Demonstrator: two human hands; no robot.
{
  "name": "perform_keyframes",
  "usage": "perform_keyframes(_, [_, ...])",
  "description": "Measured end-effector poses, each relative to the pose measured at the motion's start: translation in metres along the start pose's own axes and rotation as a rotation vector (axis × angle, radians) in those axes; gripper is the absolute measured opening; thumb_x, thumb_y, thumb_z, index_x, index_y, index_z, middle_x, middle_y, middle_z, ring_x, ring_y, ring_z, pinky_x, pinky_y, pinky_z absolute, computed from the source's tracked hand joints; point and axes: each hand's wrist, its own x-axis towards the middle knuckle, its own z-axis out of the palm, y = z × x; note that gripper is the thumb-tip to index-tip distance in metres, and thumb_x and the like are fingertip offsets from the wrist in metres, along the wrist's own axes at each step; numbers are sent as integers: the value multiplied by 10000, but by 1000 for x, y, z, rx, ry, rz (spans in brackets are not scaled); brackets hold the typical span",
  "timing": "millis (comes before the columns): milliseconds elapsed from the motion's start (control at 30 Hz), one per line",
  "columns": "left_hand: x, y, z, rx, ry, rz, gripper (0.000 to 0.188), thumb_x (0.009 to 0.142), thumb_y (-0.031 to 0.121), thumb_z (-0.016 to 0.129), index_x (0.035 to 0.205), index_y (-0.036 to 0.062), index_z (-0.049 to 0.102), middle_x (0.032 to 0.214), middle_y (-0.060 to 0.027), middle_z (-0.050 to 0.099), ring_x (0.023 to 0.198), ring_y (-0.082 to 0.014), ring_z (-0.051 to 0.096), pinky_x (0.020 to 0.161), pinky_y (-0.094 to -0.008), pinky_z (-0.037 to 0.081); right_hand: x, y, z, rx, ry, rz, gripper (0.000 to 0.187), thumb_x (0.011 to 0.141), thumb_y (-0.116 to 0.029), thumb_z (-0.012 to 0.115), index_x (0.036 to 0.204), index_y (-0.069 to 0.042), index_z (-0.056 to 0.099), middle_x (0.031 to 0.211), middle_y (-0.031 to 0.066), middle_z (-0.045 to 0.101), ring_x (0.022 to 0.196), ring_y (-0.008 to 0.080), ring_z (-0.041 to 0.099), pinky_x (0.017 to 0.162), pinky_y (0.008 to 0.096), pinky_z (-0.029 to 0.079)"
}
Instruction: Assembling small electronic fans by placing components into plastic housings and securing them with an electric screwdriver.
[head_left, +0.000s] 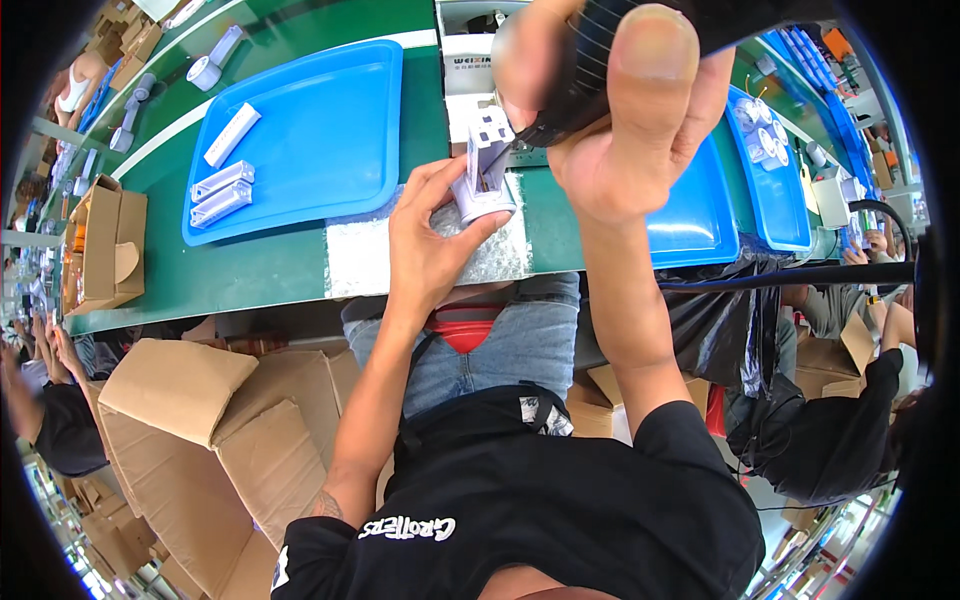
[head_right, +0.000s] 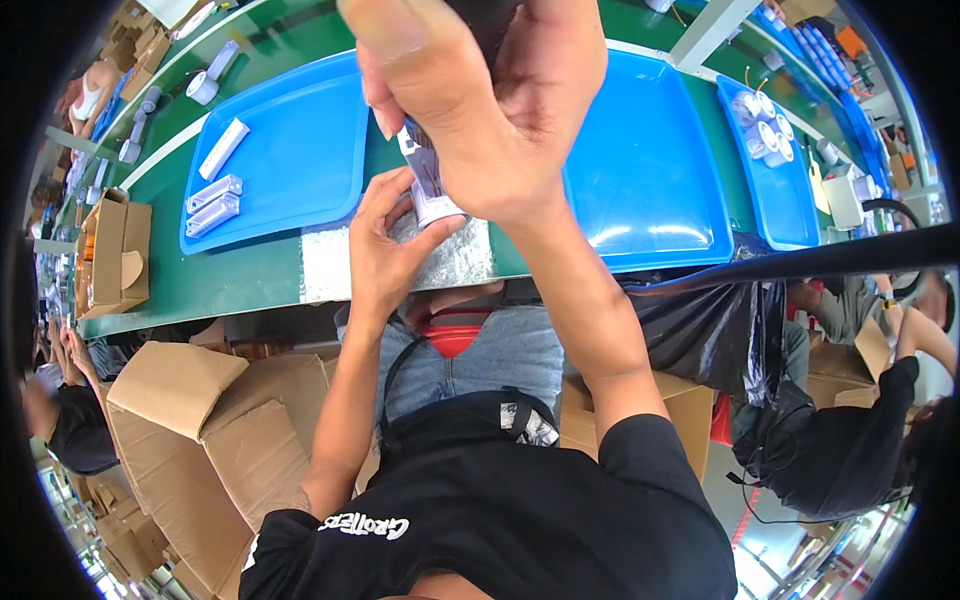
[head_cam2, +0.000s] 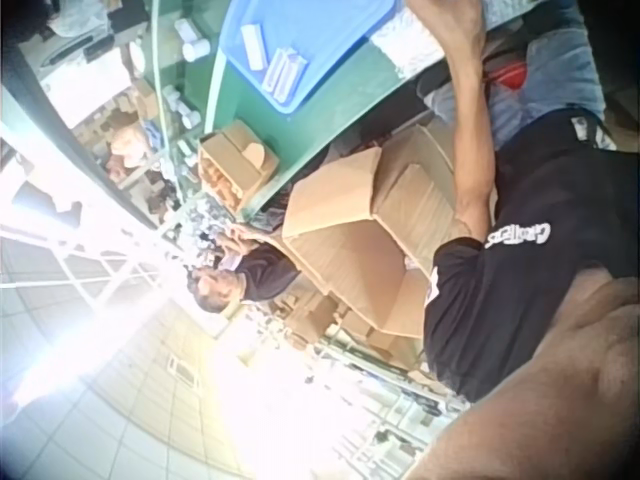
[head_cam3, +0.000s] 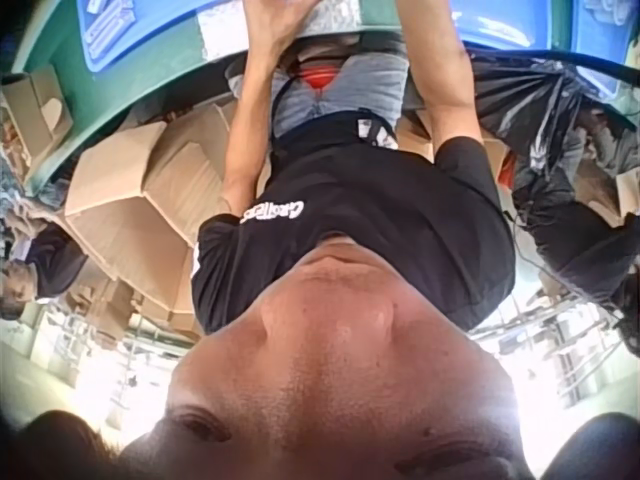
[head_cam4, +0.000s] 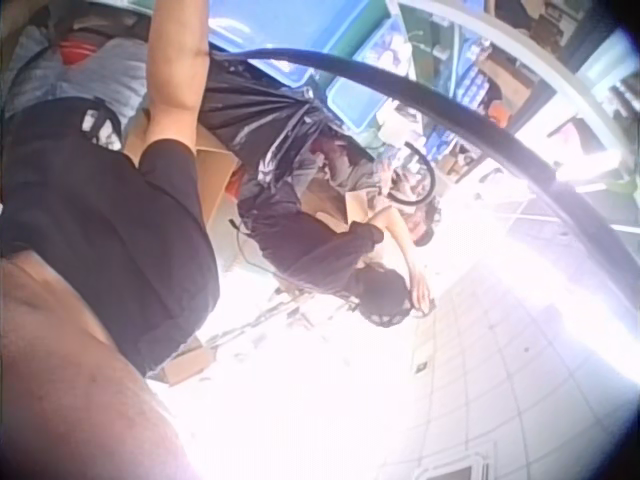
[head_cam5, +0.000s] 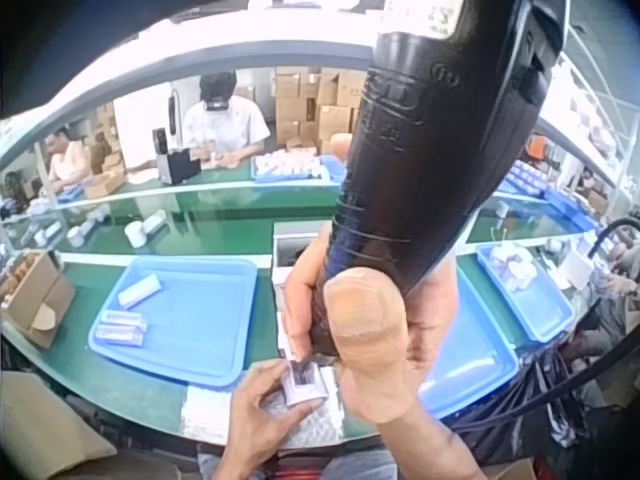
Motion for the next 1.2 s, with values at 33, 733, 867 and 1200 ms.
perform_keyframes(33, [0, 1, 0, 0, 0, -2, 640, 748, 103, 945, 1334, 6, 706, 1247, -126, 695, 1114, -234, 688, 963, -351, 557, 0, 1, -2, -11, -8, 3, 560, 979, -367, 776, 1236, 91, 581, 775, 111, 644, 608, 113, 589, 526, 224, 465])
perform_keyframes(733, [15, 30, -53, -98, 20, -87, 611, 806, 154, 930, 1336, -20, 680, 1265, -137, 718, 1118, -227, 703, 931, -366, 592, -3, -38, -52, 104, -97, -326, 887, 1071, -617, 514, 1653, -32, 188, 834, 70, 532, 608, 165, 542, 566, 299, 463])
perform_keyframes(867, [112, 28, -96, -56, 90, -24, 532, 892, 233, 869, 1299, -55, 685, 1128, -120, 755, 995, -167, 715, 882, -313, 574, -23, -9, -62, -10, 75, -139, 647, 1062, -348, 592, 1519, 34, 340, 1013, 107, 613, 708, 183, 637, 598, 305, 539])
perform_keyframes(1200, [356, -116, -136, 341, -135, -167, 525, 869, 401, 889, 1159, 0, 718, 888, -70, 748, 726, -121, 667, 628, -299, 539, -100, 28, -60, -155, 141, 251, 603, 1044, 5, 591, 1571, 50, 302, 1365, 171, 590, 1165, 209, 637, 995, 372, 547])
